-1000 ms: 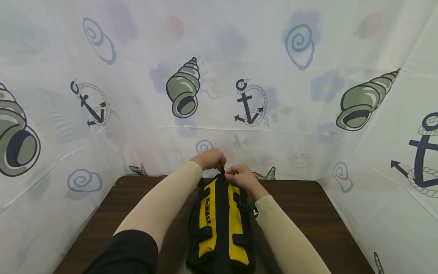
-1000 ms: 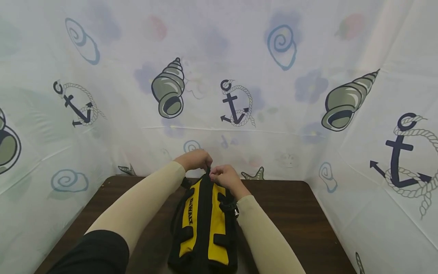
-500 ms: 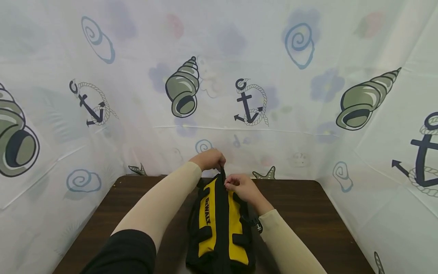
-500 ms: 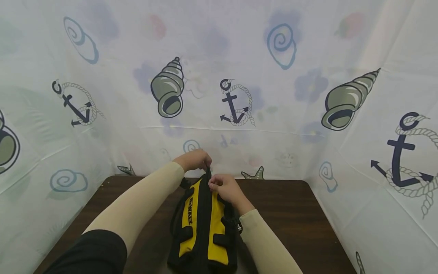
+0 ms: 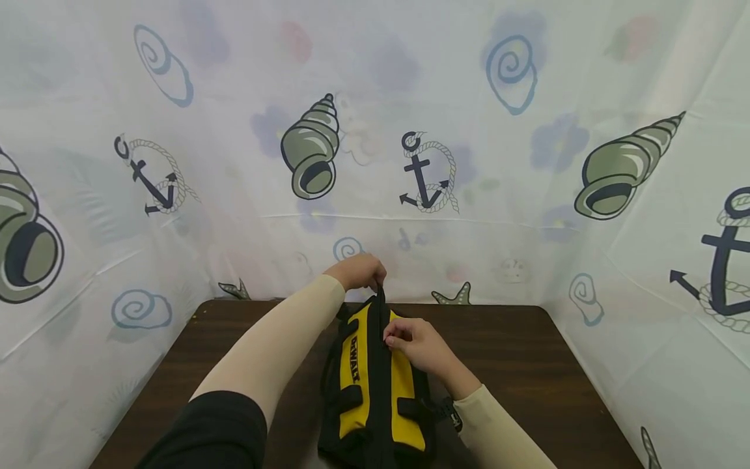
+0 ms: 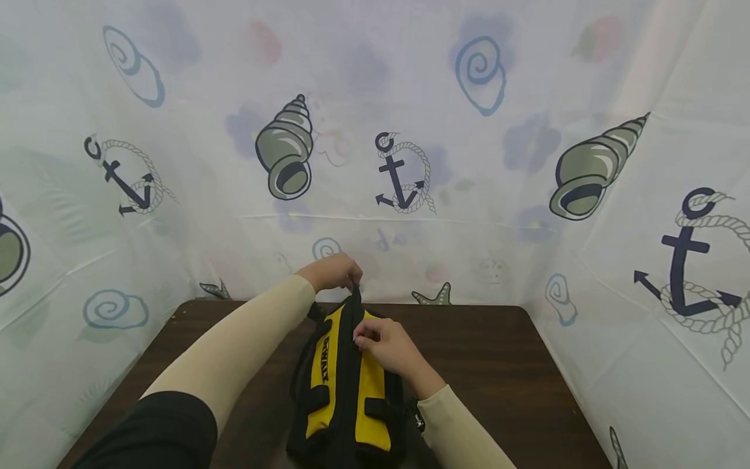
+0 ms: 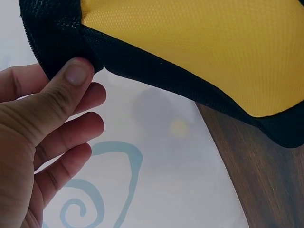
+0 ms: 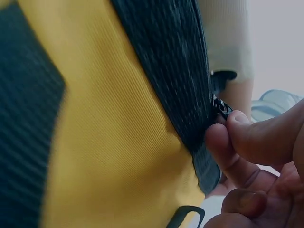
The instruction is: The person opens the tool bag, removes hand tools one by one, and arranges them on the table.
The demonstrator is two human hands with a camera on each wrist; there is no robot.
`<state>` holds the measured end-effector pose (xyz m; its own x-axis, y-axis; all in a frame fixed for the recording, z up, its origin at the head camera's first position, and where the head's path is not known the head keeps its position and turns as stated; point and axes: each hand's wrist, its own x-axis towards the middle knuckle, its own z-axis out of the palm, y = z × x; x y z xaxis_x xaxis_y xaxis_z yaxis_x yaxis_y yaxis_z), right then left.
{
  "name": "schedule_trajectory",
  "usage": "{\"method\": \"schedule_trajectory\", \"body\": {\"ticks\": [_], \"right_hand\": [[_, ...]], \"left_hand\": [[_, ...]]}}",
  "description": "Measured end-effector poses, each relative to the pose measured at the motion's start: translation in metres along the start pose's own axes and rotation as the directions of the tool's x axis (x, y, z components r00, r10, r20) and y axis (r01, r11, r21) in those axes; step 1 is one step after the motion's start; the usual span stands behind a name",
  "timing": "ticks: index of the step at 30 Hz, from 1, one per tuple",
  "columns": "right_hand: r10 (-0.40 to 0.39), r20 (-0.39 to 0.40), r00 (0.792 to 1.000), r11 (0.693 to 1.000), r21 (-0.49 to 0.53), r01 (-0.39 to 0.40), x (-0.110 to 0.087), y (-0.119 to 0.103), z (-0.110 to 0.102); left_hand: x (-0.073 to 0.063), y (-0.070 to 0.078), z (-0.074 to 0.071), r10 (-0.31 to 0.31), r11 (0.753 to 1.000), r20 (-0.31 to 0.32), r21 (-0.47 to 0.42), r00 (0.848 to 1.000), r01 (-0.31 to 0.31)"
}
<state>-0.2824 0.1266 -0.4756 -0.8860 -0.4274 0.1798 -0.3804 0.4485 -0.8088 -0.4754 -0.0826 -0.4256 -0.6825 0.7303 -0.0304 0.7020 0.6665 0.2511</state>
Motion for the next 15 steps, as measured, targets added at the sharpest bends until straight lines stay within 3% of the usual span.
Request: {"method": "schedule_trajectory", "body": {"ticks": [10,15], "right_hand": [[-0.045,0.096,0.994,0.999,-0.019,0.047,-0.031,-0.014,0.004],[-0.047,0.149,0.988,0.999,0.028,0.044,-0.051,-0.019,0.008]], "left_hand": [[-0.002,0.000,-0.001,-0.021,1.000,-0.001,-0.002,1.000,0.021],[-0.002,0.004,0.002,-0.022,1.000,0.002,0.017,1.000,0.022]]}}
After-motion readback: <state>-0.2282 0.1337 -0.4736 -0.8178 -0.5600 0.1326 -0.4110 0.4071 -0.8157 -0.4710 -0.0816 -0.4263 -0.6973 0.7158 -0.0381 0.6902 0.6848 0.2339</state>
